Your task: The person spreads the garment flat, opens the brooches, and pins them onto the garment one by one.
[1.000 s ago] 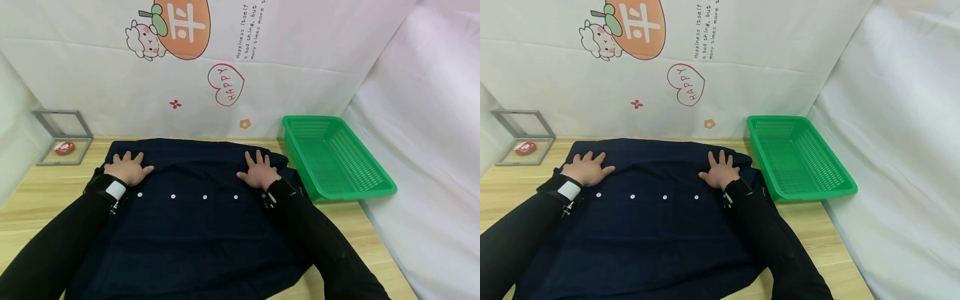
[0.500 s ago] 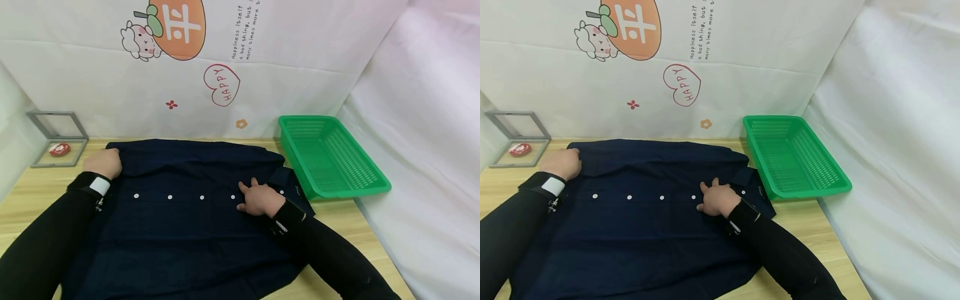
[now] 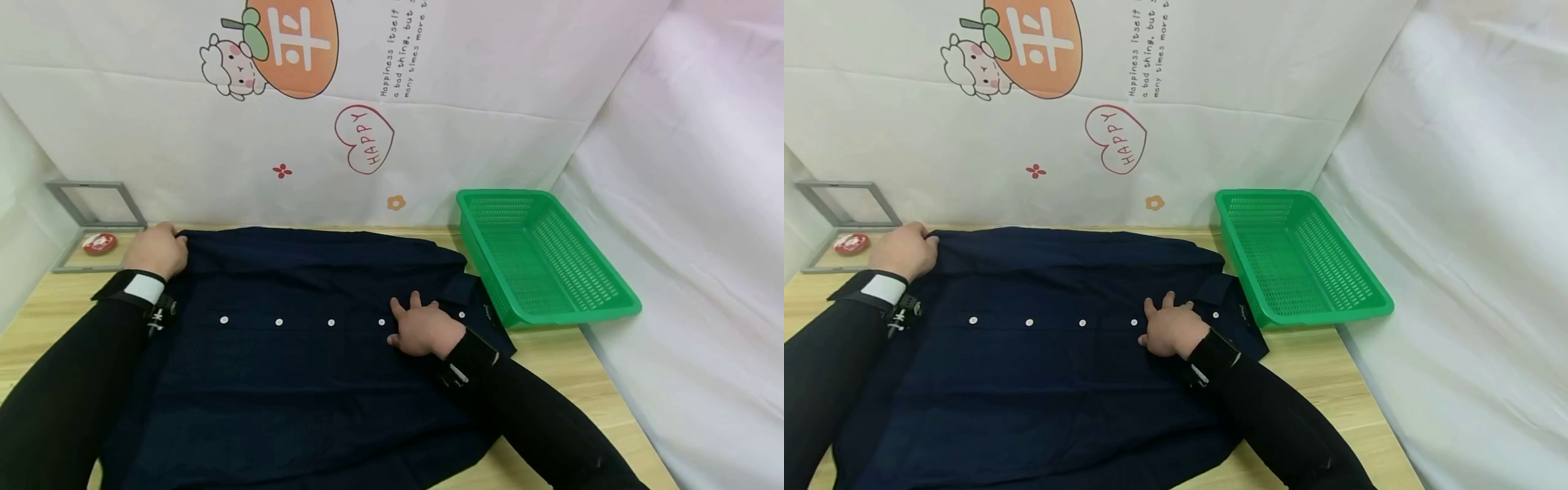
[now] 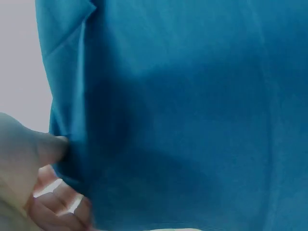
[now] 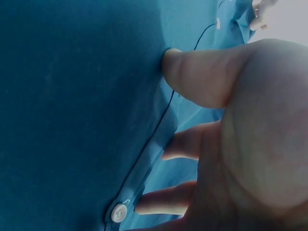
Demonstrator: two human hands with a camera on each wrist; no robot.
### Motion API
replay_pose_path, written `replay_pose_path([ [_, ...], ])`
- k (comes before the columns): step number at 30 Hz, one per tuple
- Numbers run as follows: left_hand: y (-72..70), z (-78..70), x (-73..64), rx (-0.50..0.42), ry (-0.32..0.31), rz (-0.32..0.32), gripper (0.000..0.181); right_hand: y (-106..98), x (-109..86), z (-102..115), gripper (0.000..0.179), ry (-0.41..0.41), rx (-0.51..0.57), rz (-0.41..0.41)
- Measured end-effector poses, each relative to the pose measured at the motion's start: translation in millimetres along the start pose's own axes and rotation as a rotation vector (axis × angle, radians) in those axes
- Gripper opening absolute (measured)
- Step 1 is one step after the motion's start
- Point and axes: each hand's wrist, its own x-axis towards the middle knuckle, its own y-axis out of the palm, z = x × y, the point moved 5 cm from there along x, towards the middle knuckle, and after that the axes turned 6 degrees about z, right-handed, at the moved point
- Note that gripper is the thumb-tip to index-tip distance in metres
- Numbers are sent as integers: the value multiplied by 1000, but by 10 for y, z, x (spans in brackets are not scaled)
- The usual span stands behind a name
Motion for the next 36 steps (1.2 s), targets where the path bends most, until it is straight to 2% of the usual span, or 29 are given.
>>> replay_pose_path([
  [2,11,36,24,-48,-7,-25,35,4,-3,1,76,6,3,-2],
  [4,28,73,49,-84,12,-37,40,8,-6,9,76,7,-3,-1],
  [6,56,107,67,-172,37,9,50,14,-5,15,76,8,-4,2],
  [10,98,136,86,-311,111,160,62,31,3,12,75,19,6,7],
  [11,100,135,86,-328,118,186,63,35,4,8,75,23,8,7],
  [13,91,133,87,-298,138,188,65,39,6,2,75,29,13,7],
  [17,71,136,87,-206,151,81,58,46,4,-2,75,33,25,15],
  [20,69,135,81,-174,163,-20,38,53,3,1,75,34,30,21],
  [24,42,122,60,-174,201,-153,14,60,7,3,74,33,23,22],
  [26,26,111,52,-157,225,-194,10,64,9,5,74,31,20,23],
  [27,25,105,51,-130,230,-192,10,67,10,5,74,31,18,24],
  [28,30,98,54,-98,229,-175,14,69,10,6,74,30,17,26],
  [29,44,98,63,-72,225,-132,21,71,10,5,74,32,16,28],
  [33,134,85,86,-3,225,155,53,69,0,-4,74,40,10,36],
  [34,142,85,78,1,225,209,59,65,-4,-7,74,41,10,36],
  [36,119,86,38,11,221,263,67,55,-15,-15,74,41,10,30],
])
